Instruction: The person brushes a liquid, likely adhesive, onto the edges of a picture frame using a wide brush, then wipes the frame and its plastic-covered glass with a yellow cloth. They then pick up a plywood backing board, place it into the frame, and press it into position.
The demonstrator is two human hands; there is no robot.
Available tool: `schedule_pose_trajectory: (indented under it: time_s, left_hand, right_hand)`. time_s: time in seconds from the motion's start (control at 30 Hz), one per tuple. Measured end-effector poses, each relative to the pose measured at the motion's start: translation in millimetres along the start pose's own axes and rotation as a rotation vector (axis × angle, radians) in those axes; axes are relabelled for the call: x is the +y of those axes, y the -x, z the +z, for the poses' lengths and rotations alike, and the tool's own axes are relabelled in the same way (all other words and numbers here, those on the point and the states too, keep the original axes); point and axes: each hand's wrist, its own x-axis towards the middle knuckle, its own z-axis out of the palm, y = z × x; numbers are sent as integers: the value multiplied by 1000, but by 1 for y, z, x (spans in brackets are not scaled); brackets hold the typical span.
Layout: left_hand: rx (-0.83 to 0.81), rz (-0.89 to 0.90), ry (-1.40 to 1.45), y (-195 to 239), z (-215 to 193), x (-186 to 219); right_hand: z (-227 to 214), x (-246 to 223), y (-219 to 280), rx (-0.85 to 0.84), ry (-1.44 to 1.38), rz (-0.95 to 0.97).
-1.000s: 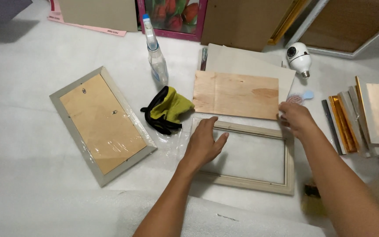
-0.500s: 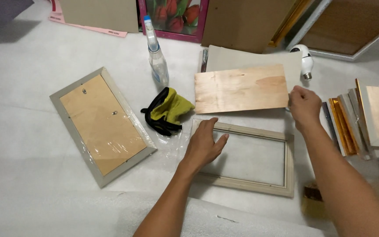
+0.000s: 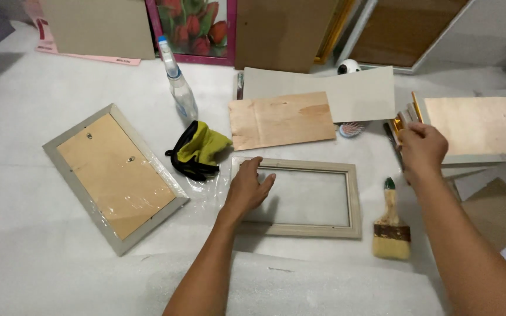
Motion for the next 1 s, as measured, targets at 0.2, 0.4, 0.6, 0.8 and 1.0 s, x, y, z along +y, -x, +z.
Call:
schedule_pose_trajectory:
  time_s: [0.2, 0.4, 0.6, 0.8, 1.0]
  left_hand:
    - [45, 41, -45, 12, 10, -7]
    - [-26, -45, 4, 13, -11, 16]
    - [-36, -24, 35, 0, -5, 10]
    - [-135, -129, 2, -3, -8, 17]
    - [-34, -29, 55, -3, 0, -1]
  right_hand:
    - [-16, -35, 39, -265, -355, 399]
    - [10, -51, 26, -302, -373, 473]
    - [66, 26, -61, -360, -502, 434]
    - [75, 5, -73, -131, -441, 437]
    - [25, -36, -77, 86, -301, -246]
